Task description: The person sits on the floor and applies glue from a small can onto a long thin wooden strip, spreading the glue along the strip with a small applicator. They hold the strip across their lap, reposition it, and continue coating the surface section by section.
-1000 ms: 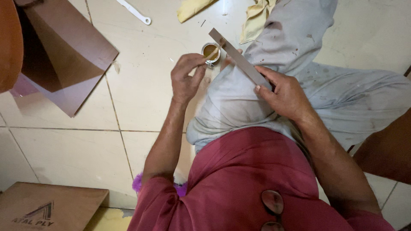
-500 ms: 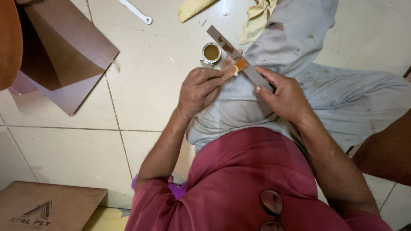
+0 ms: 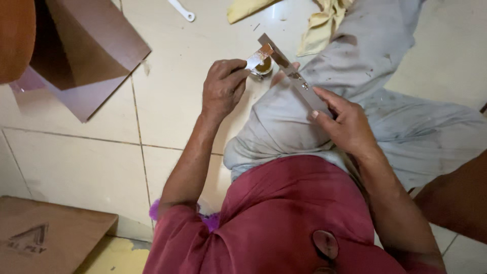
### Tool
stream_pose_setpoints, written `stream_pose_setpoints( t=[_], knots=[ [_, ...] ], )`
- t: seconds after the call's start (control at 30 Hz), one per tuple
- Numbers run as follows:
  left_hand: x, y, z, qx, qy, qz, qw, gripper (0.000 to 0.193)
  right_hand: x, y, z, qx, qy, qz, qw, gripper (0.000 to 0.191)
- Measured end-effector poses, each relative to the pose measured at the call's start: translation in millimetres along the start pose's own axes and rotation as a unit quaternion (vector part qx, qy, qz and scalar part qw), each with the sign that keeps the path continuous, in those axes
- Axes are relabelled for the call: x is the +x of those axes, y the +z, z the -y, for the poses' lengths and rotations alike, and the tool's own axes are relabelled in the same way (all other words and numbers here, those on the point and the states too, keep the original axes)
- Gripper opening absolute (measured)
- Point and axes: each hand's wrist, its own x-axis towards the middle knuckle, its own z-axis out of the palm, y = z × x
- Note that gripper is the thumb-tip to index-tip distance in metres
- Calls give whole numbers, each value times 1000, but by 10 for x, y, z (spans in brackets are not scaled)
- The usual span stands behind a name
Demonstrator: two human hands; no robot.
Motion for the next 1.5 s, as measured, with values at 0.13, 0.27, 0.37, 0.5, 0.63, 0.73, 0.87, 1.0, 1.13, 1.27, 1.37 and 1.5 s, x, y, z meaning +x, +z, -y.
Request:
stream_pose_setpoints(
  t=[0.13, 0.27, 0.37, 0.5, 0.63, 0.73, 0.87, 1.0, 1.13, 1.27, 1.37, 1.5],
  knots=[
    [-6, -33, 133, 1, -25, -29, 999, 24, 15, 34, 2, 8, -42, 4, 999, 54],
    [-4, -69, 185, -4, -63, -60, 996, 23, 48, 57, -30, -4, -4, 5, 1000, 56],
    [-15, -62, 151, -19, -58, -66, 996, 22, 66, 85, -55, 10, -11, 10, 1000, 55],
    [-4, 20, 119, -66, 38, -40, 996, 21, 68, 79, -68, -17, -38, 9, 999, 56],
    [41, 96, 240, -26, 52, -27, 998, 23, 67, 71, -72, 33, 6, 31, 999, 54],
    [40, 106, 373, -41, 38, -27, 998, 24, 88, 75, -74, 50, 24, 38, 998, 55],
    [15, 114, 481, -33, 4, -41, 999, 26, 108, 98, -72, 61, 9, 39, 997, 54],
    [10, 71, 551, -3, -32, -57, 998, 26, 111, 117, -69, 78, 13, 42, 996, 54],
    [-6, -1, 520, -14, -69, -98, 993, 23, 106, 125, -83, 65, 17, 34, 997, 54],
    [-32, -32, 398, -25, -23, -72, 997, 23, 113, 114, -109, 64, 17, 38, 997, 53],
    [-31, -37, 365, -30, 31, -47, 998, 22, 120, 115, -128, 62, 14, 37, 997, 53],
    [-9, -44, 434, 15, 32, -32, 999, 23, 112, 113, -140, 58, 7, 31, 998, 53]
  ],
)
